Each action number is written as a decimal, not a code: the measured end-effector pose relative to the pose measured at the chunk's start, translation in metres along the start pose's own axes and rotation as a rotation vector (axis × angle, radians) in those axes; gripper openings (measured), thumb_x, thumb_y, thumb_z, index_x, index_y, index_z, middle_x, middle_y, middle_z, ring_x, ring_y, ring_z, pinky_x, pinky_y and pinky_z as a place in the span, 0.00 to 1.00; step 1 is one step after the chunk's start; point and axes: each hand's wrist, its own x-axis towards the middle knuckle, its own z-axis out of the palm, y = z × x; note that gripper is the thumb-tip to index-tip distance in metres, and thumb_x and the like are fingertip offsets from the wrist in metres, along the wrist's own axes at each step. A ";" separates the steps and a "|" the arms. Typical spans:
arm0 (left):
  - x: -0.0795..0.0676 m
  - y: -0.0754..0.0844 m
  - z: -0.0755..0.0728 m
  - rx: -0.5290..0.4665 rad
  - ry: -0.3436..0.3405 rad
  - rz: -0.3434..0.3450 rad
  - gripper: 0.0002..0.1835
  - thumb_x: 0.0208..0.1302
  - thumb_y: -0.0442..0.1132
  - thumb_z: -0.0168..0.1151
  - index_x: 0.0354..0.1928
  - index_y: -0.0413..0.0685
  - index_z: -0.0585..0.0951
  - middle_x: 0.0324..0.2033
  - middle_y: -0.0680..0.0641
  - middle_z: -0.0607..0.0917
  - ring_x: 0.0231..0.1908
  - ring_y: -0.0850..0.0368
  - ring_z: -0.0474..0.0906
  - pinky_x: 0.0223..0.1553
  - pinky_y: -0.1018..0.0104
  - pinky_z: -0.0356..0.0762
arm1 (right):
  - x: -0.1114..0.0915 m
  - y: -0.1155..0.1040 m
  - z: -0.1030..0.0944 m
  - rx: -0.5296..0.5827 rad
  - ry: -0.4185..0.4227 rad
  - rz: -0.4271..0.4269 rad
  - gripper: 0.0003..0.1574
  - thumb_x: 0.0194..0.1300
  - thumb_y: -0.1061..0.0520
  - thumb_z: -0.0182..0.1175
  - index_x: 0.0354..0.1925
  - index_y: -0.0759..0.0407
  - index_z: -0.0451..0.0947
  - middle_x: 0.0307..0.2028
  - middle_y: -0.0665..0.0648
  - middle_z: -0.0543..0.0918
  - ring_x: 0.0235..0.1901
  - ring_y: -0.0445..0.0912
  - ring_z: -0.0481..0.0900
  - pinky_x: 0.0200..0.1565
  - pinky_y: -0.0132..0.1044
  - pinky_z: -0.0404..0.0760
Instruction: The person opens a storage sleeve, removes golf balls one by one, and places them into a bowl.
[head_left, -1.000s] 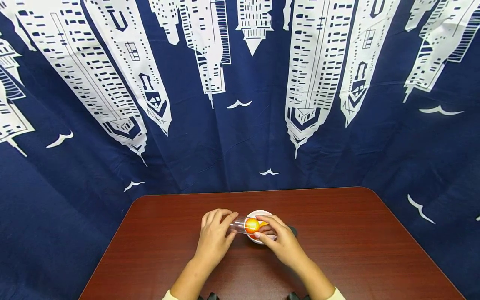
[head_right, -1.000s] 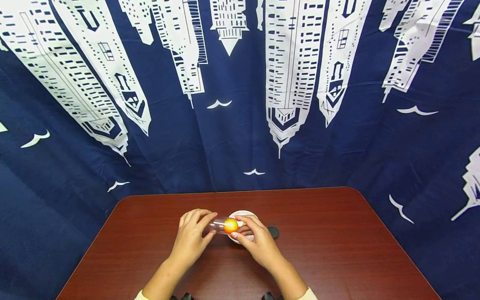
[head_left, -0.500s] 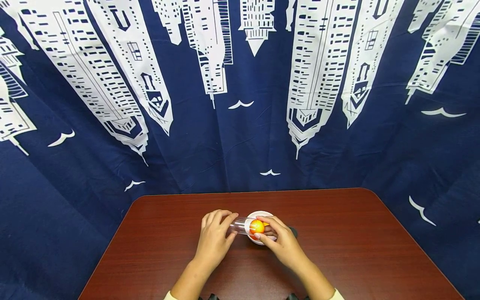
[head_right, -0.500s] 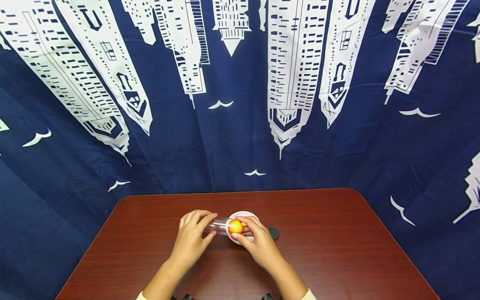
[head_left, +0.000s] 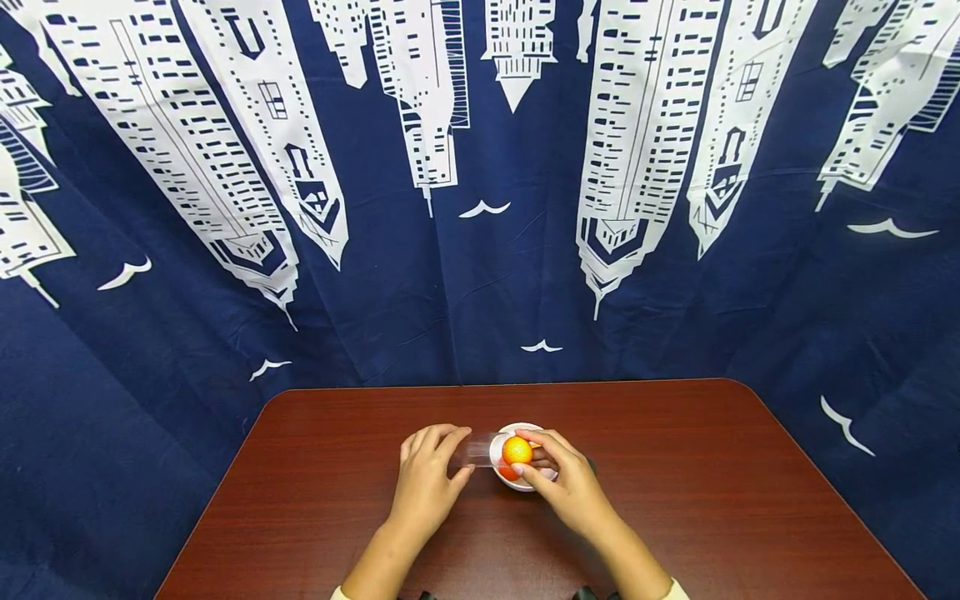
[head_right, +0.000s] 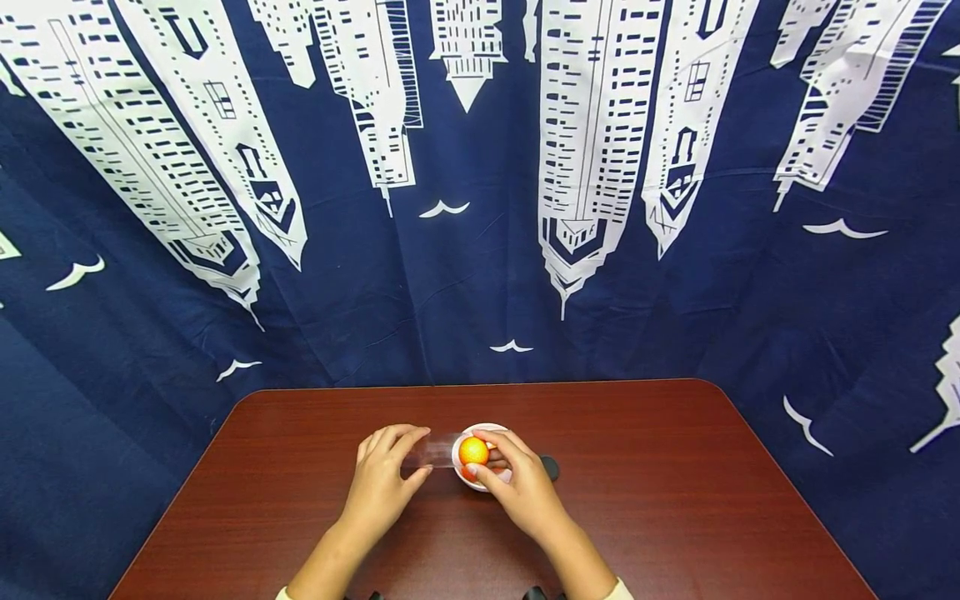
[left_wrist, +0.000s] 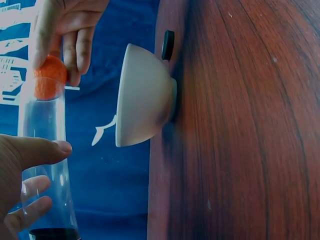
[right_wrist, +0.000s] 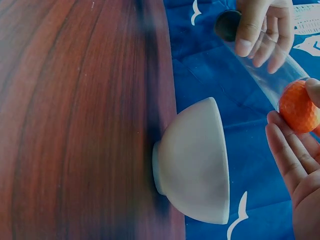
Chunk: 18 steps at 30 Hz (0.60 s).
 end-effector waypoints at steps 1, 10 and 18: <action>0.000 -0.001 0.000 -0.002 -0.001 -0.009 0.32 0.44 0.40 0.84 0.55 0.55 0.84 0.49 0.53 0.83 0.54 0.53 0.78 0.62 0.48 0.68 | 0.000 0.000 0.000 0.002 0.007 -0.010 0.30 0.63 0.61 0.70 0.62 0.53 0.77 0.52 0.54 0.82 0.44 0.42 0.85 0.45 0.39 0.87; -0.002 -0.006 0.002 -0.041 -0.031 -0.099 0.32 0.45 0.40 0.84 0.56 0.55 0.82 0.50 0.50 0.83 0.54 0.48 0.79 0.64 0.45 0.68 | 0.003 0.001 -0.005 -0.015 0.046 -0.029 0.31 0.61 0.66 0.70 0.62 0.61 0.75 0.52 0.59 0.82 0.42 0.46 0.87 0.45 0.38 0.87; -0.002 -0.009 0.003 -0.098 -0.036 -0.181 0.30 0.49 0.44 0.81 0.56 0.52 0.80 0.48 0.49 0.85 0.52 0.48 0.82 0.62 0.44 0.71 | 0.005 0.006 -0.013 -0.067 0.005 0.054 0.27 0.61 0.63 0.71 0.58 0.59 0.77 0.49 0.55 0.83 0.42 0.45 0.86 0.44 0.36 0.87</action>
